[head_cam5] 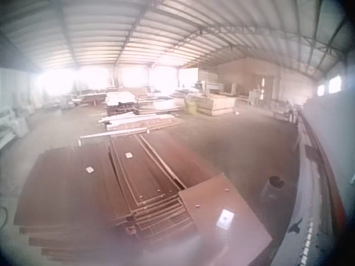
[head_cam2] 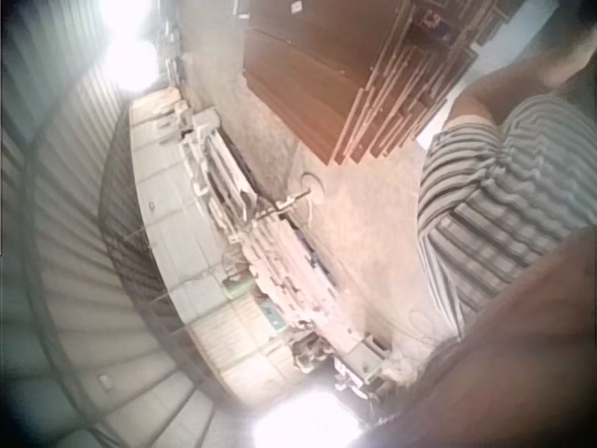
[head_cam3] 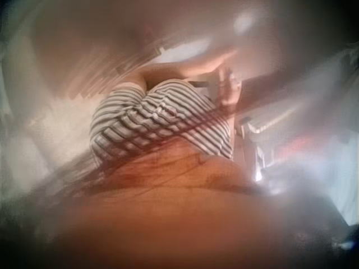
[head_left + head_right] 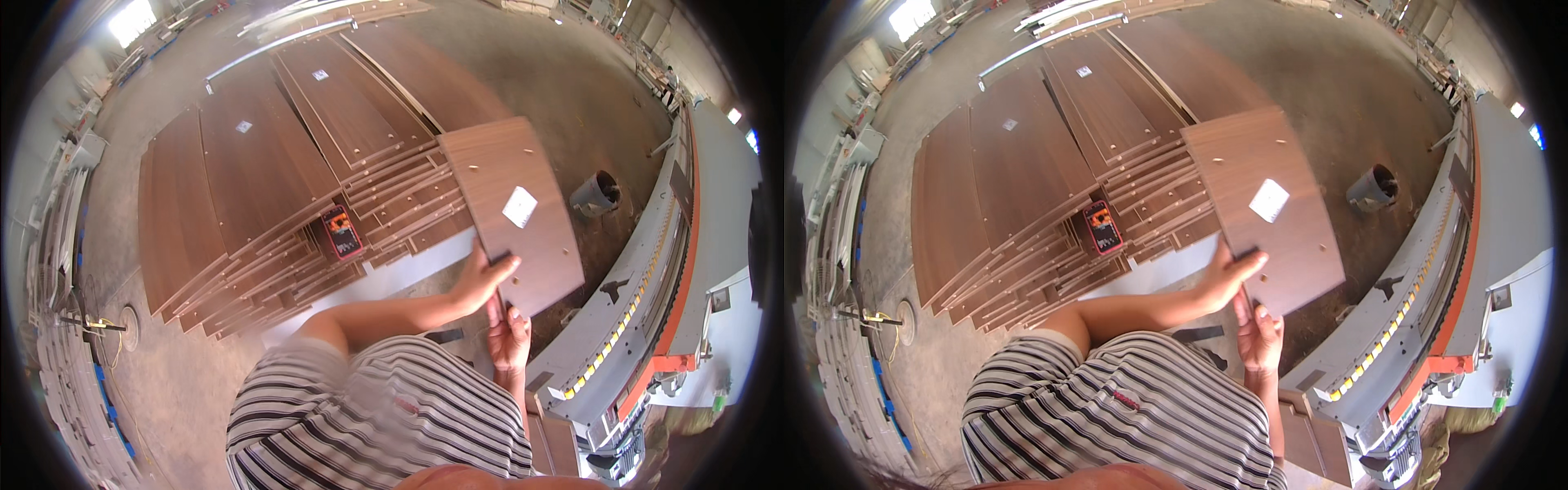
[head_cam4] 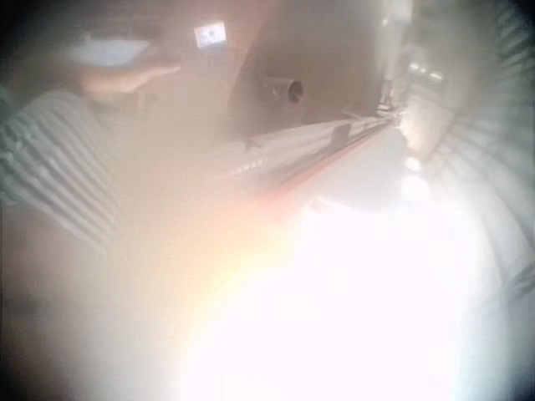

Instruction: The person repeatedly picks up rectangular wooden panels from a stack and places them onto a conveyor belt. The person handles the panels by hand, moving them one at a time from the pile to the machine.

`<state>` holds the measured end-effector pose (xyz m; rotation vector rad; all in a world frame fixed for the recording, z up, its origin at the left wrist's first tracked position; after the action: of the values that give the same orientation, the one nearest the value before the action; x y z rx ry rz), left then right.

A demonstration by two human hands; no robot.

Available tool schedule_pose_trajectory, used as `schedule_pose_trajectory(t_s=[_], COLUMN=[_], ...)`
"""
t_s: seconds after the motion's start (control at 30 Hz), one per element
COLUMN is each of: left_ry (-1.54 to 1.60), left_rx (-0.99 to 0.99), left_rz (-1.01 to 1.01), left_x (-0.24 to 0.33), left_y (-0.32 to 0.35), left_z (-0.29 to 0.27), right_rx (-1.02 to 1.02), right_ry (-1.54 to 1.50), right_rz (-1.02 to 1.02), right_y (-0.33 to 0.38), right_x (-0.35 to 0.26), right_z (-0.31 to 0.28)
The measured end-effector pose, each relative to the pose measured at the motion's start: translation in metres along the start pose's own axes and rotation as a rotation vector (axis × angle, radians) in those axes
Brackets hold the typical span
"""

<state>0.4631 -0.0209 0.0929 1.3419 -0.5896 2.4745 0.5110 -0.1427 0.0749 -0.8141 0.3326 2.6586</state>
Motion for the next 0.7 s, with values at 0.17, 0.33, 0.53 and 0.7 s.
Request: schedule_pose_trajectory(t_s=[0.17,0.33,0.53,0.7], left_ry=[0.229,-0.028,-0.203,-0.235], left_rx=[0.173,0.412,0.517,0.601], left_rz=[-0.070,-0.050,-0.021,-0.066], left_x=[0.073,0.151,0.209,0.201], left_y=[-0.051,-0.081,-0.102,-0.126], left_z=[-0.113,-0.261,-0.417,-0.465], right_rx=[-0.217,-0.072,0.252,0.383], right_ry=[0.103,0.317,0.310,0.302], right_rz=[0.270,0.347,0.320,0.281], right_y=[-0.025,-0.021,0.001,-0.001], right_x=[0.050,0.064,0.068,0.067], right_z=[0.047,-0.025,-0.105,-0.124])
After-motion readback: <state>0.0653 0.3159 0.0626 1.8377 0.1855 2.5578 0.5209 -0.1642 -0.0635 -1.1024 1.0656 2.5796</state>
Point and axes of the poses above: each hand's wrist, its own y-axis away from the middle knuckle, its own z-axis out of the palm, x = y × z, the point moved 9 cm from there along -y, towards the middle knuckle, and after that the axes turned 4 degrees about z, right-handed, at the moved point
